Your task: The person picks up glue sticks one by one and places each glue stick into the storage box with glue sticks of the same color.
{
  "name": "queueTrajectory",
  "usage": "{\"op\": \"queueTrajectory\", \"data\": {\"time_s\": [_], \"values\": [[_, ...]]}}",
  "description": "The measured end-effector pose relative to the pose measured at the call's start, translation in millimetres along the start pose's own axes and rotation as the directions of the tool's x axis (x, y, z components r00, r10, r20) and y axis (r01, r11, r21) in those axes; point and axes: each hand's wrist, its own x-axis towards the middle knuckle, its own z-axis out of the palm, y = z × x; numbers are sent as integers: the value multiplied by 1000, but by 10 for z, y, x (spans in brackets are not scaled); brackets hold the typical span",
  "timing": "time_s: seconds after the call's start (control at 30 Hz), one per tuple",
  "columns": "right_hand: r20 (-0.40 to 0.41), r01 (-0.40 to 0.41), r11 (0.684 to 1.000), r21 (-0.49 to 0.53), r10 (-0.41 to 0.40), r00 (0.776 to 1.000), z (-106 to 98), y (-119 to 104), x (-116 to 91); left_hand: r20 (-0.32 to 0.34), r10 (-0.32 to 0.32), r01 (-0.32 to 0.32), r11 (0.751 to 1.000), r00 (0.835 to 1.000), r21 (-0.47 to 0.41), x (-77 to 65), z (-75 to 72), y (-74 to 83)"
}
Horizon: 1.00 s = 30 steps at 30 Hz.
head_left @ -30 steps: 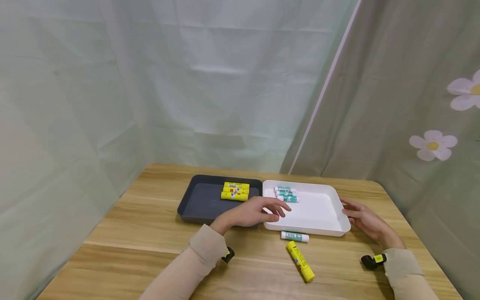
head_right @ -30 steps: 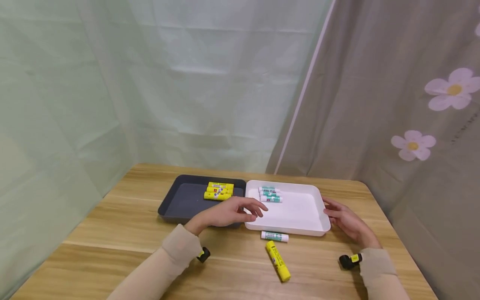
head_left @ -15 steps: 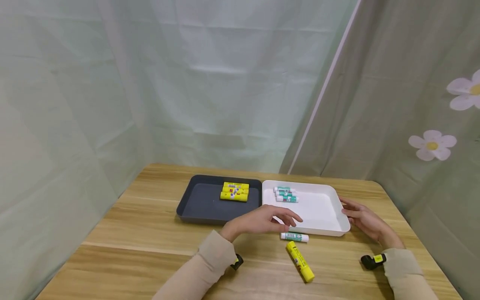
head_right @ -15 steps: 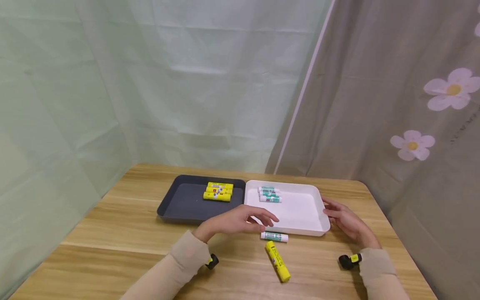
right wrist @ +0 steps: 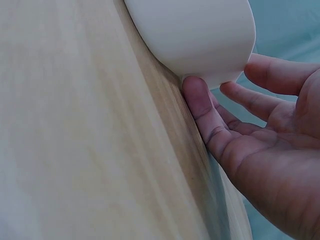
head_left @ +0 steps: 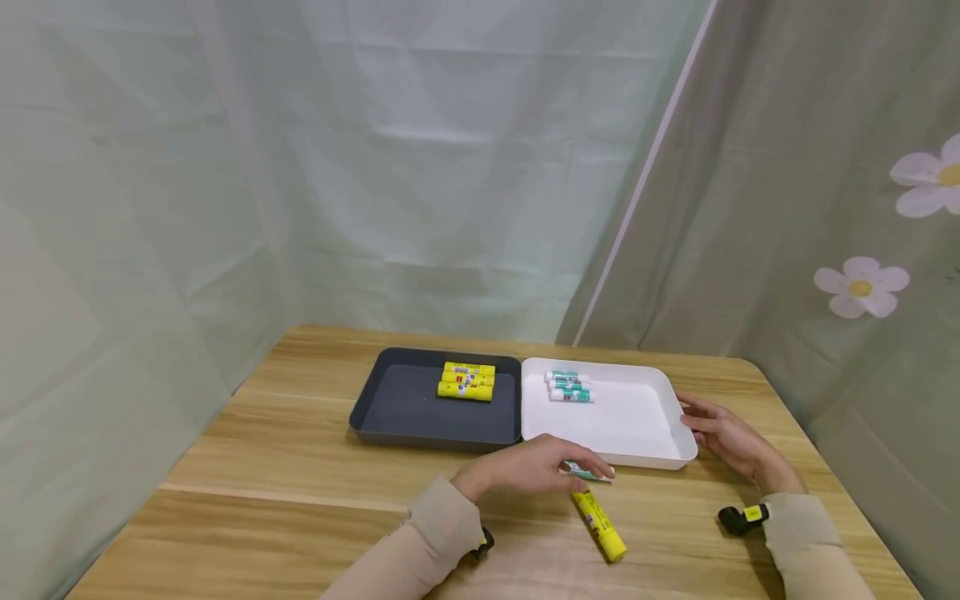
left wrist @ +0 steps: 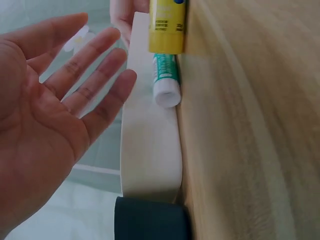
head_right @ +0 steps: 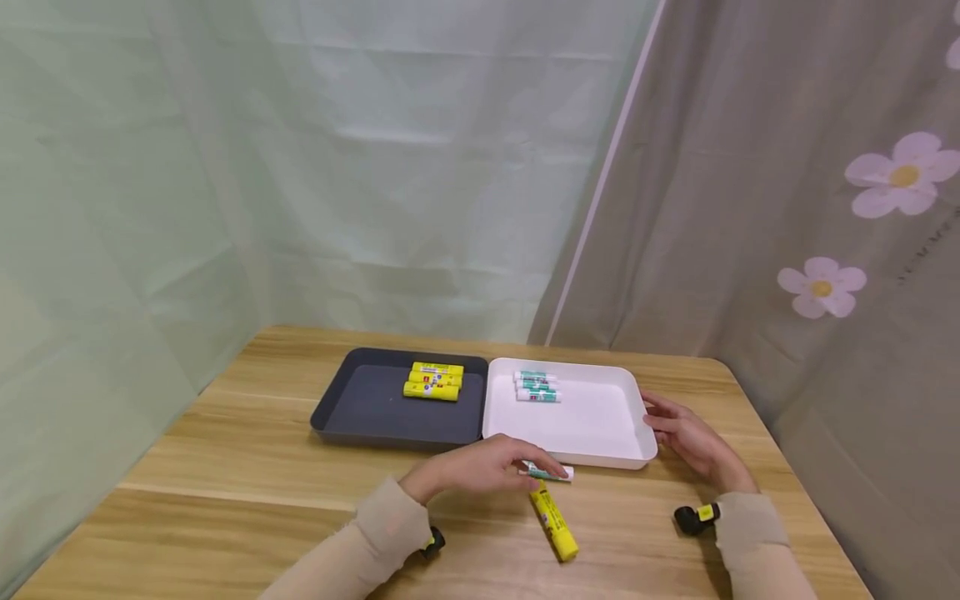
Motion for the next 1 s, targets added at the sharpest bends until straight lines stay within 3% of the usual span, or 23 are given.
{"op": "queueTrajectory", "data": {"time_s": [0.17, 0.37, 0.9, 1.0], "values": [[0, -4, 1000, -13, 4, 1000, 5, -14, 7, 32, 6, -10, 991, 999, 137, -3, 58, 23], [5, -8, 1000, -18, 8, 1000, 0, -18, 3, 117, -16, -18, 958, 993, 286, 36, 137, 56], [7, -16, 999, -28, 17, 1000, 0, -17, 2, 152, 3, -63, 919, 988, 389, 20, 206, 4], [6, -19, 1000, -24, 19, 1000, 7, -22, 1, 153, -14, -46, 924, 988, 381, 12, 198, 12]]}}
